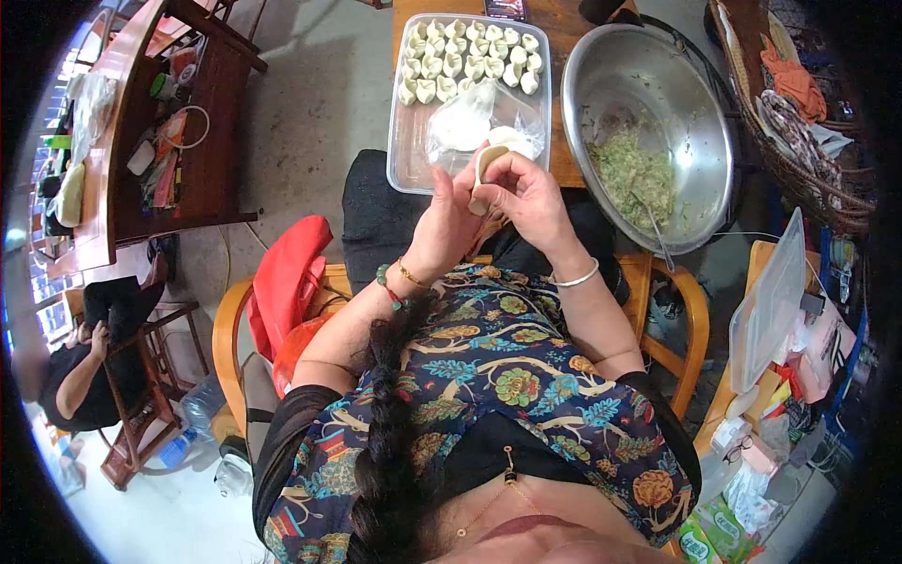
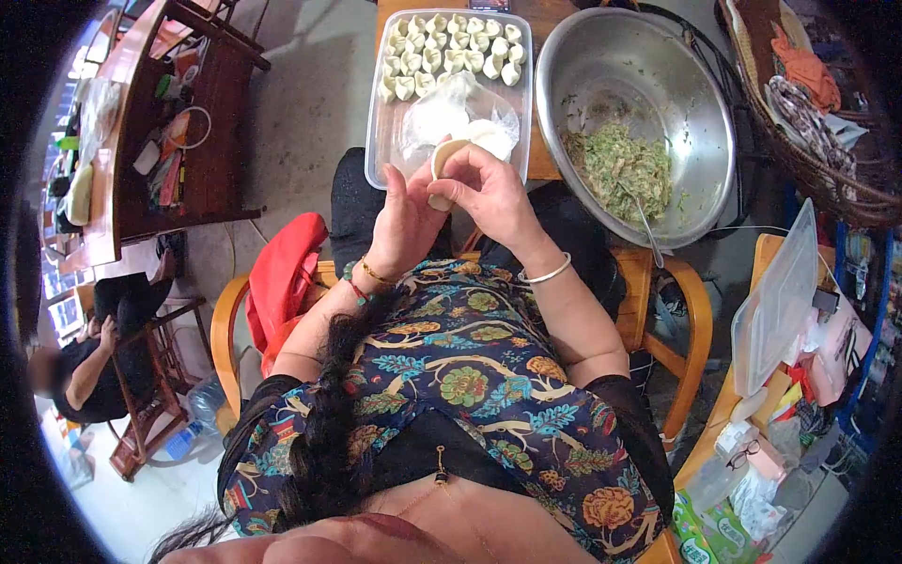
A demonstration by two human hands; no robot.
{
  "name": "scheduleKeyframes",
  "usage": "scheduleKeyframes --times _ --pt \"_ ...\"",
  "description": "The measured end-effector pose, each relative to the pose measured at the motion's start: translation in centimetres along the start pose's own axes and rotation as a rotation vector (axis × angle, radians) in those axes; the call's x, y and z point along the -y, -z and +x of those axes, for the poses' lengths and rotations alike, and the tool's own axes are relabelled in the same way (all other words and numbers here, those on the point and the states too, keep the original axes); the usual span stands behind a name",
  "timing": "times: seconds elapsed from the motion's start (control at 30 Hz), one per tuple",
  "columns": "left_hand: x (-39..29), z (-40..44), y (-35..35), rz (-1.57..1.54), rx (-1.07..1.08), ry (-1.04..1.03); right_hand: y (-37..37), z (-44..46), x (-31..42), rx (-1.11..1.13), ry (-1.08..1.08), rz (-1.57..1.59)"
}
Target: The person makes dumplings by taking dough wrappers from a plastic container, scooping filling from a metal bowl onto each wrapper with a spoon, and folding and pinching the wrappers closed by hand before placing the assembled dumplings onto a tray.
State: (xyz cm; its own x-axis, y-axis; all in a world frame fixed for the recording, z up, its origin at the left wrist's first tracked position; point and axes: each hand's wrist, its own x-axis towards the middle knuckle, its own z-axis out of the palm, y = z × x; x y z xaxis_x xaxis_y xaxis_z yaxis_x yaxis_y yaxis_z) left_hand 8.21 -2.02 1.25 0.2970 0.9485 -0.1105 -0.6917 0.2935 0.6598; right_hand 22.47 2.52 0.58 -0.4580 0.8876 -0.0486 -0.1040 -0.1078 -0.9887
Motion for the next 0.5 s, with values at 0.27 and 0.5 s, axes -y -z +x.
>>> scheduleKeyframes --times 0.27,0.5 --pt "0.75 0.19 0.75 0.021 0.003 0.002 0.56 0.29 -0.26 0.021 -0.028 0.037" --pt "0.98 0.11 0.67 0.088 0.019 0.026 0.97 0.4 -0.07 0.015 -0.065 -0.016"
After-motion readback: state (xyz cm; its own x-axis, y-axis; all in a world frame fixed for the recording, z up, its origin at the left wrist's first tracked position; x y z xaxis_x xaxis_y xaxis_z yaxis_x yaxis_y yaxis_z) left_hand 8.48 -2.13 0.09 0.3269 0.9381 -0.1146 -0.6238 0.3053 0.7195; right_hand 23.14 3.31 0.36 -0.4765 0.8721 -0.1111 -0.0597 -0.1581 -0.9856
